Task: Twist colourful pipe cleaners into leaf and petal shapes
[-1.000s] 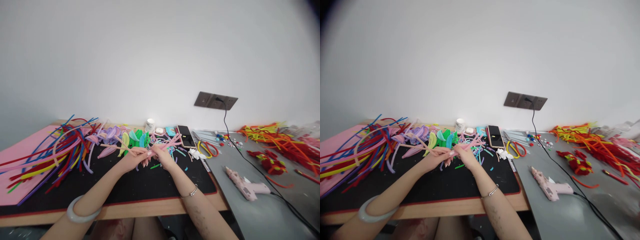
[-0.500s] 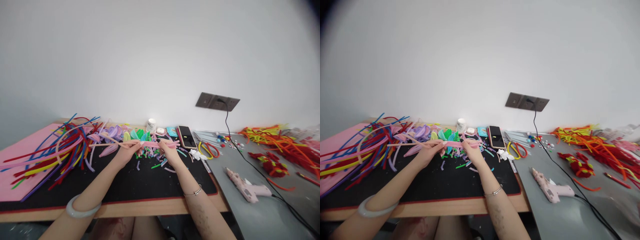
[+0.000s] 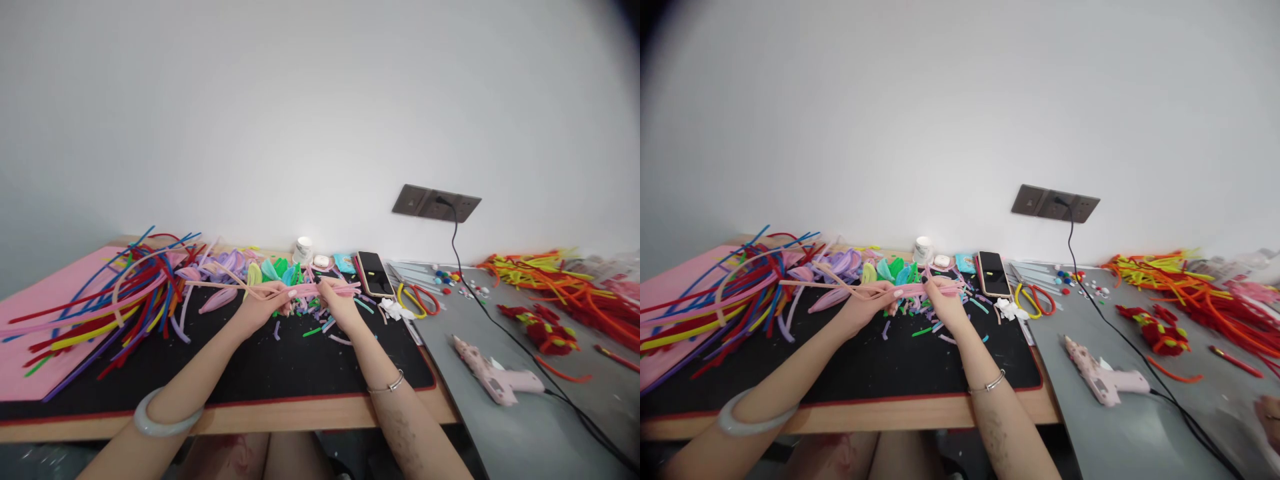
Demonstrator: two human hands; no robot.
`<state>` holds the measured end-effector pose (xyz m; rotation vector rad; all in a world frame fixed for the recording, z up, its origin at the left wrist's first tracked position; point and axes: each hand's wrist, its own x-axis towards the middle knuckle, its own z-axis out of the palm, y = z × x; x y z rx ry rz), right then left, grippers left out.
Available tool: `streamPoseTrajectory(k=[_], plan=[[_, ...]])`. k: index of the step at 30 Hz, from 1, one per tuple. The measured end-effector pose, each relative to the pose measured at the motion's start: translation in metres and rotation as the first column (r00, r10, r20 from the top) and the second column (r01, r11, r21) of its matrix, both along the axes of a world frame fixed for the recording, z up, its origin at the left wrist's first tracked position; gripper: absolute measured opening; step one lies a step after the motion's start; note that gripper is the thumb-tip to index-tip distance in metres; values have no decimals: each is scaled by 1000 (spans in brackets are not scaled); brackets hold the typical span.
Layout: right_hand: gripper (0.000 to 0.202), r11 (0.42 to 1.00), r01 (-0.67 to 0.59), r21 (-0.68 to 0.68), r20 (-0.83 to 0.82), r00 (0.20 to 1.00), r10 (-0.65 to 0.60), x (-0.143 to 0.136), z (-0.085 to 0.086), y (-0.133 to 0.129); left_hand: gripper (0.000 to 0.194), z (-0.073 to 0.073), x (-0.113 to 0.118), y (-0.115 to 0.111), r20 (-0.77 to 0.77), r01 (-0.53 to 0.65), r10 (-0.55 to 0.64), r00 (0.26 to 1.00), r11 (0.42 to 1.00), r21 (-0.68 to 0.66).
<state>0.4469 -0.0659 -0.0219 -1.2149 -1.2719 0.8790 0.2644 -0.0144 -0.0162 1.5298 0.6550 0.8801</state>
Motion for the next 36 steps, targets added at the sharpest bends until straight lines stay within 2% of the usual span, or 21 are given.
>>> streamPoseTrajectory(k=[6, 9, 12, 16, 18, 20, 24, 27, 29, 36], plan=[[37, 997, -53, 62, 203, 978, 39, 5, 5, 0, 31, 1, -6, 3, -114, 103, -97, 989, 993, 50], [37, 995, -67, 69, 212, 976, 51, 5, 6, 0, 29, -1, -8, 6, -130, 141, -135, 982, 989, 37], [39, 997, -26, 67, 163, 987, 15, 3, 5, 0, 28, -3, -8, 7, -58, 87, -86, 995, 996, 9], [40, 990, 107, 88, 55, 992, -112, -5, 3, -1, 28, -5, 0, 2, 170, 19, 17, 985, 977, -211], [41, 984, 144, 105, 45, 988, -150, -12, 3, -2, 38, -6, 6, -2, 280, 70, 28, 960, 939, -336], [41, 977, 170, 126, 71, 981, -180, -21, 3, -5, 39, -6, 12, -6, 369, 133, 39, 929, 894, -428], [39, 960, 232, 155, 109, 962, -250, -38, 3, -9, 26, -5, 19, -11, 464, 144, 156, 872, 824, -548], [38, 949, 267, 171, 131, 948, -290, -45, 0, -11, 19, -3, 22, -12, 475, 126, 210, 855, 802, -583], [37, 953, 248, 176, 152, 949, -275, -48, -3, -11, 19, -3, 22, -11, 457, 103, 214, 863, 812, -575], [33, 971, 135, 198, 193, 966, -174, -51, -8, -14, 26, -6, 20, -8, 445, 34, 185, 877, 898, -439]])
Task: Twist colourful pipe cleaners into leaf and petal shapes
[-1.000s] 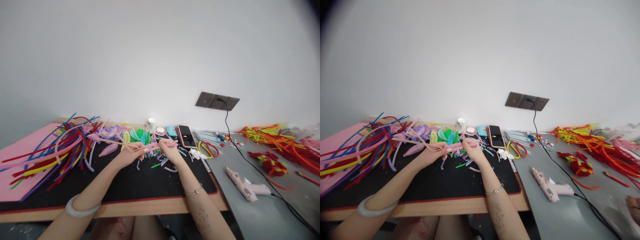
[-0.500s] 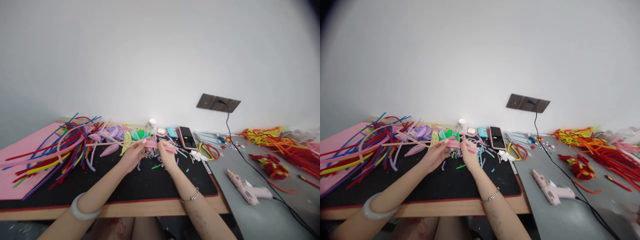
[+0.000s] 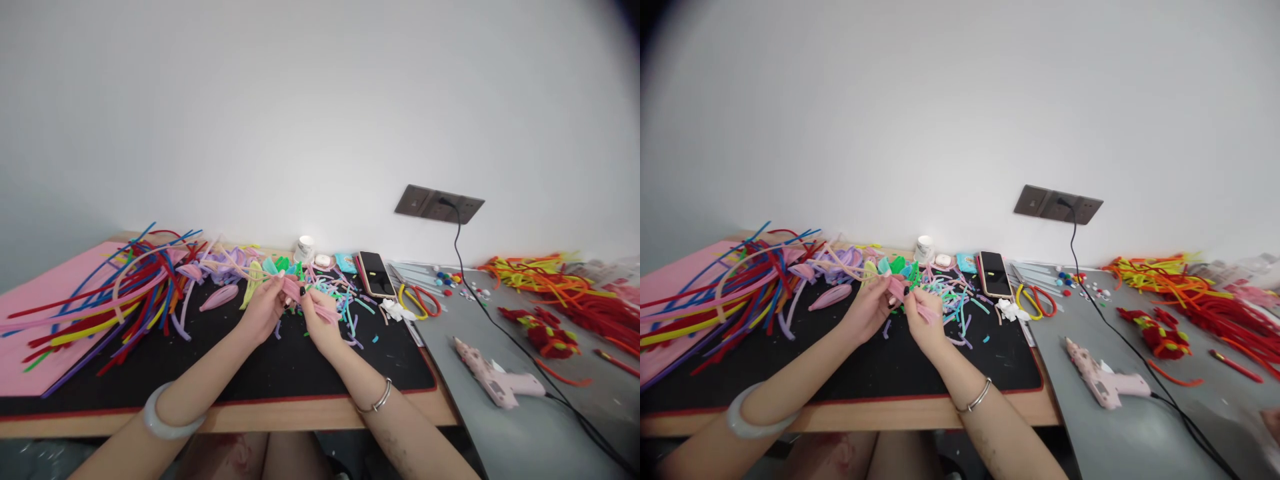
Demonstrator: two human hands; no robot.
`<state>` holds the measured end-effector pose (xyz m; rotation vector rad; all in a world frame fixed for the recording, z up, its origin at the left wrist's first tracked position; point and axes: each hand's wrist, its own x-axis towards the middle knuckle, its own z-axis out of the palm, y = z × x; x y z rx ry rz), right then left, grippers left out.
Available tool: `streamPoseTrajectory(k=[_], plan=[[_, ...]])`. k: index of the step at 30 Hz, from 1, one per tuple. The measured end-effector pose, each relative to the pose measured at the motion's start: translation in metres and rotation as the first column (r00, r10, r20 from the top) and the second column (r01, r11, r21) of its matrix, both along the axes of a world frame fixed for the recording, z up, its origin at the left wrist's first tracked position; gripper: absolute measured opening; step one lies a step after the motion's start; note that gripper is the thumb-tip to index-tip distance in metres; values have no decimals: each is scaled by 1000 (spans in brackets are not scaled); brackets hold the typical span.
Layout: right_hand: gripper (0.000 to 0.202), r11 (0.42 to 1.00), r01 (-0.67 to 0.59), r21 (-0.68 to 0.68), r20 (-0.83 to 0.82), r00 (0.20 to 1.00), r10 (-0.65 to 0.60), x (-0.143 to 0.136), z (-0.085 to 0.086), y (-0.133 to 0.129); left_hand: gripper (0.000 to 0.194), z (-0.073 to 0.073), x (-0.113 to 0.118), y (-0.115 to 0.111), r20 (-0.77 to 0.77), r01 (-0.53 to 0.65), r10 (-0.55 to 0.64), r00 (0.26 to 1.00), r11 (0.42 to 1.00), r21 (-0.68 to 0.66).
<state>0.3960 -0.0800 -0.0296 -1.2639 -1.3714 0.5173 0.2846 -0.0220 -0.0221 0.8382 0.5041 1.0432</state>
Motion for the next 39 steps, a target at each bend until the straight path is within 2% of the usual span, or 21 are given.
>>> streamPoseTrajectory(k=[2, 5, 7, 9, 12, 14, 18, 21, 25, 28, 35, 39], plan=[[29, 997, -75, -9, 47, 996, 75, 3, 0, 1, 27, 1, -4, 4, -60, -20, 22, 998, 999, 35], [18, 965, -250, -85, 141, 955, 260, 11, 2, 5, 32, 3, -15, 14, -173, -63, 84, 981, 991, 120], [7, 944, -300, -137, 95, 945, 314, 18, 2, 10, 35, 4, -22, 19, -237, -45, 89, 967, 981, 187], [10, 944, -295, -147, -78, 955, 286, 24, 3, 14, 37, 3, -27, 22, -304, 34, 35, 952, 975, 218], [17, 934, -326, -143, -305, 913, 272, 26, 2, 16, 36, 1, -27, 21, -371, 150, -56, 927, 961, 232], [22, 920, -362, -150, -337, 894, 296, 24, 2, 16, 36, -1, -25, 19, -382, 195, -94, 919, 953, 234], [29, 920, -353, -168, -346, 895, 280, 20, 4, 14, 34, -3, -22, 16, -398, 235, -127, 909, 944, 234], [28, 911, -373, -176, -387, 877, 285, 19, 4, 14, 32, -1, -21, 16, -434, 215, -84, 897, 940, 263], [29, 909, -369, -192, -378, 883, 278, 20, 0, 15, 33, 3, -20, 15, -491, 146, 73, 868, 908, 392], [28, 910, -366, -197, -399, 877, 267, 21, -3, 17, 33, 4, -21, 16, -519, 123, 140, 843, 889, 441], [17, 915, -344, -210, -456, 862, 220, 30, 2, 20, 37, 4, -24, 20, -458, 67, 131, 879, 918, 391], [17, 869, -384, -312, -443, 868, 225, 32, 10, 14, 40, 7, -23, 17, -433, 65, 106, 895, 930, 362]])
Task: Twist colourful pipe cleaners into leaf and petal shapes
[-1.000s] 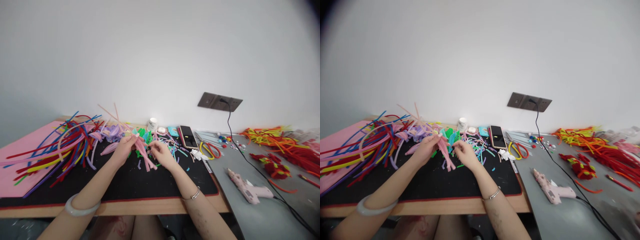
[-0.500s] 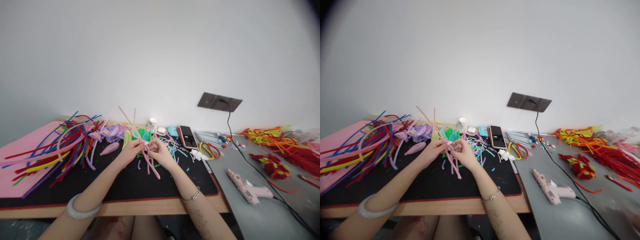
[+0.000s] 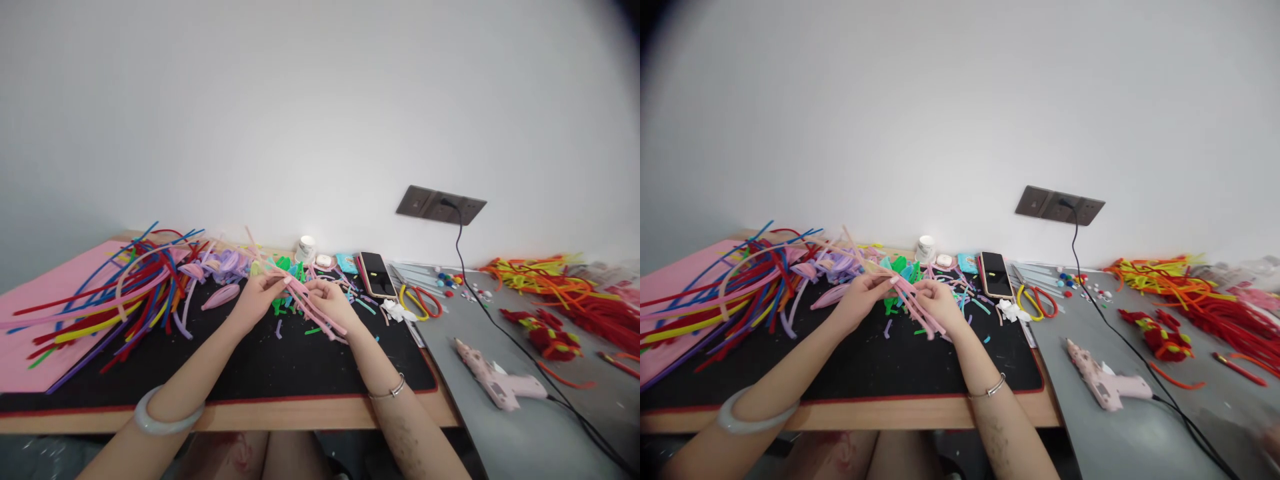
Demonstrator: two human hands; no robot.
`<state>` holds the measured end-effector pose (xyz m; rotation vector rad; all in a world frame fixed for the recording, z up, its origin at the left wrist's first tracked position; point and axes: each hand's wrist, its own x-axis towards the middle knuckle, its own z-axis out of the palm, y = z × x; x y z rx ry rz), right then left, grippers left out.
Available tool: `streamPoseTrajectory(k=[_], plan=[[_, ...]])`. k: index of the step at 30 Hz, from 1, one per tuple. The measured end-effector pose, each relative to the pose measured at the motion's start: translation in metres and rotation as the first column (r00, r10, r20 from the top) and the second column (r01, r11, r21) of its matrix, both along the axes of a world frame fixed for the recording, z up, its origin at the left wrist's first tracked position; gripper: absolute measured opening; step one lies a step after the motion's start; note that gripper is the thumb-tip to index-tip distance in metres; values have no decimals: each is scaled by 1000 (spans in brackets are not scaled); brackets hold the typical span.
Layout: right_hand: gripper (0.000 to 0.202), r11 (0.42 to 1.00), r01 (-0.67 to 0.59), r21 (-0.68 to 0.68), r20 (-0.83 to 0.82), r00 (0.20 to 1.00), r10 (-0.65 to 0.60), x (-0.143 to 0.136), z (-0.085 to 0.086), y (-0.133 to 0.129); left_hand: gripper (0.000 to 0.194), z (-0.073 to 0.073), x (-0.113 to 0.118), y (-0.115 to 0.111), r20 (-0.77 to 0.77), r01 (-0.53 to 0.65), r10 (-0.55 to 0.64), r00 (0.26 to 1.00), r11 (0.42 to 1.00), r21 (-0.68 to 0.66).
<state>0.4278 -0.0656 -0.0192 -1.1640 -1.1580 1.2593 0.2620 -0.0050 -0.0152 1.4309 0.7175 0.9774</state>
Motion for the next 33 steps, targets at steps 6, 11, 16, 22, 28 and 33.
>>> streamPoseTrajectory(k=[6, 11, 16, 22, 28, 33], plan=[[10, 999, -45, 11, -4, 999, 45, -1, 2, -1, 44, -1, 0, 1, 10, 1, -1, 1000, 1000, -3], [10, 998, -55, -9, 36, 998, 55, 1, 2, -2, 47, -4, -5, 5, -88, -12, 20, 996, 996, 92], [12, 998, -53, 24, 124, 991, 50, 1, 1, -2, 43, -7, -7, 7, -200, -17, 72, 977, 965, 264], [16, 995, -100, 1, 34, 994, 100, 3, 1, -2, 37, -6, -8, 9, -169, 60, -15, 986, 961, 269], [13, 987, -160, -21, 6, 987, 160, 7, 1, -4, 34, -4, -10, 4, 14, 283, -282, 959, 958, -49], [17, 984, -167, -64, -28, 986, 165, 8, 2, -4, 39, -4, -10, 4, 28, 268, -266, 964, 960, -83]])
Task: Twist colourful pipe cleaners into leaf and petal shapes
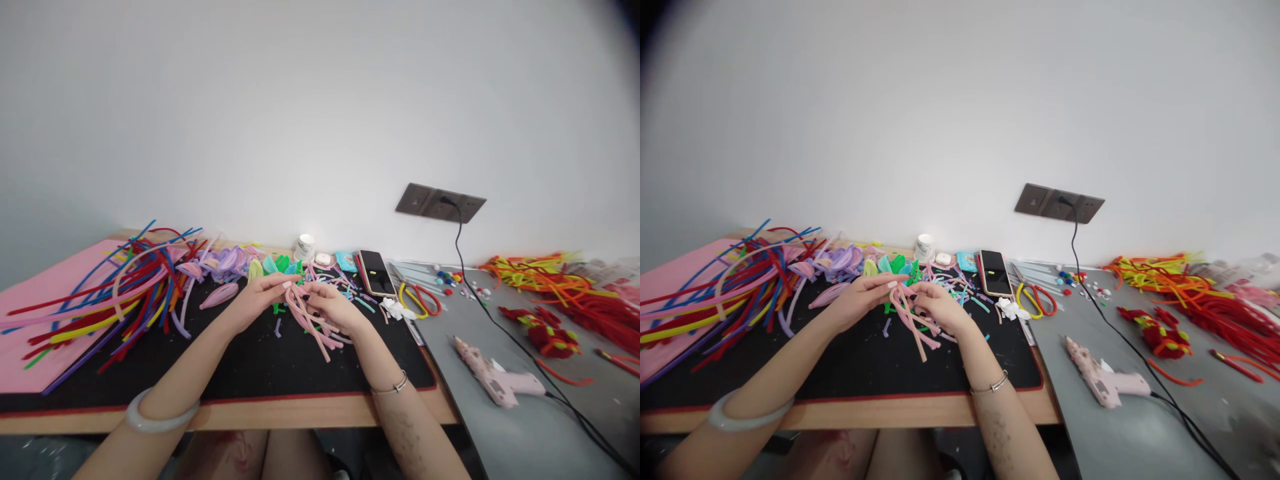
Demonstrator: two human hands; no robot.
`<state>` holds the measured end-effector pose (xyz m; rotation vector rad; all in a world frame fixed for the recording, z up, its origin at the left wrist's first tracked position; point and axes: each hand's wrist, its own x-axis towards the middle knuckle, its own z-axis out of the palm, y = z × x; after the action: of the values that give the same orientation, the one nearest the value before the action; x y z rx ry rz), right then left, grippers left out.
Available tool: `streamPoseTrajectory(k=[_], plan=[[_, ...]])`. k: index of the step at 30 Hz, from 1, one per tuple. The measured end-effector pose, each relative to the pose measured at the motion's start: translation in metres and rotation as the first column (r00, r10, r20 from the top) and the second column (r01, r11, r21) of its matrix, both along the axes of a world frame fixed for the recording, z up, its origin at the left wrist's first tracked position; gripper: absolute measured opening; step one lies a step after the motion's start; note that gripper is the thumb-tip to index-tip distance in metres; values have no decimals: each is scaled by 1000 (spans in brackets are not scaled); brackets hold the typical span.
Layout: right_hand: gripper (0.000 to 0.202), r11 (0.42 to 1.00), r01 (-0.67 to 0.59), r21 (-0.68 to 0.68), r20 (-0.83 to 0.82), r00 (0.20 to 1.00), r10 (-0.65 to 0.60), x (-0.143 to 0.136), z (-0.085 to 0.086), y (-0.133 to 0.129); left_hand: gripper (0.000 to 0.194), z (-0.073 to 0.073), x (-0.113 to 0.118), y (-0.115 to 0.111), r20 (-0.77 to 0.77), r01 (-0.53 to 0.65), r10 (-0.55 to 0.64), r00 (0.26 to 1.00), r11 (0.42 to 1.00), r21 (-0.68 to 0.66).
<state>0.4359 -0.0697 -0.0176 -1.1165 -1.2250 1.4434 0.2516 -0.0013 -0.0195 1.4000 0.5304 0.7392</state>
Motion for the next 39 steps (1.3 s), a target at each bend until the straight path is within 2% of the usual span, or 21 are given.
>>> streamPoseTrajectory(k=[3, 6, 9, 14, 17, 21, 24, 32, 39], plan=[[24, 1000, -9, 15, 12, 1000, 9, 0, 0, 0, 39, -1, 0, 2, -71, -62, 70, 995, 993, 103], [27, 998, -50, 42, 67, 997, 47, -2, 1, -1, 43, 0, 0, 2, -129, -75, 97, 987, 983, 170], [28, 997, -54, 50, 128, 991, 47, -3, 3, -3, 45, 0, 0, 2, -165, -65, 92, 982, 985, 162], [30, 996, -32, 80, 196, 980, 15, -3, 5, -3, 34, -2, 1, 4, -197, -32, 61, 979, 989, 145], [26, 993, -51, 104, 299, 954, 17, -3, 4, -4, 30, 0, 0, 3, -224, -30, 75, 972, 980, 196], [18, 976, -55, 213, 454, 890, -49, -3, 3, -4, 23, 5, 0, 1, -272, -22, 97, 958, 964, 264], [17, 975, -85, 207, 524, 851, -37, -2, 3, -3, 23, 7, 0, 1, -310, 6, 85, 947, 959, 284], [19, 981, -98, 169, 521, 853, -5, 0, 2, -3, 28, 3, -2, 3, -418, 123, 2, 908, 955, 270], [28, 989, -117, 95, 492, 869, 55, 4, -5, -1, 24, 1, -2, 2, -366, 99, -24, 930, 977, 187]])
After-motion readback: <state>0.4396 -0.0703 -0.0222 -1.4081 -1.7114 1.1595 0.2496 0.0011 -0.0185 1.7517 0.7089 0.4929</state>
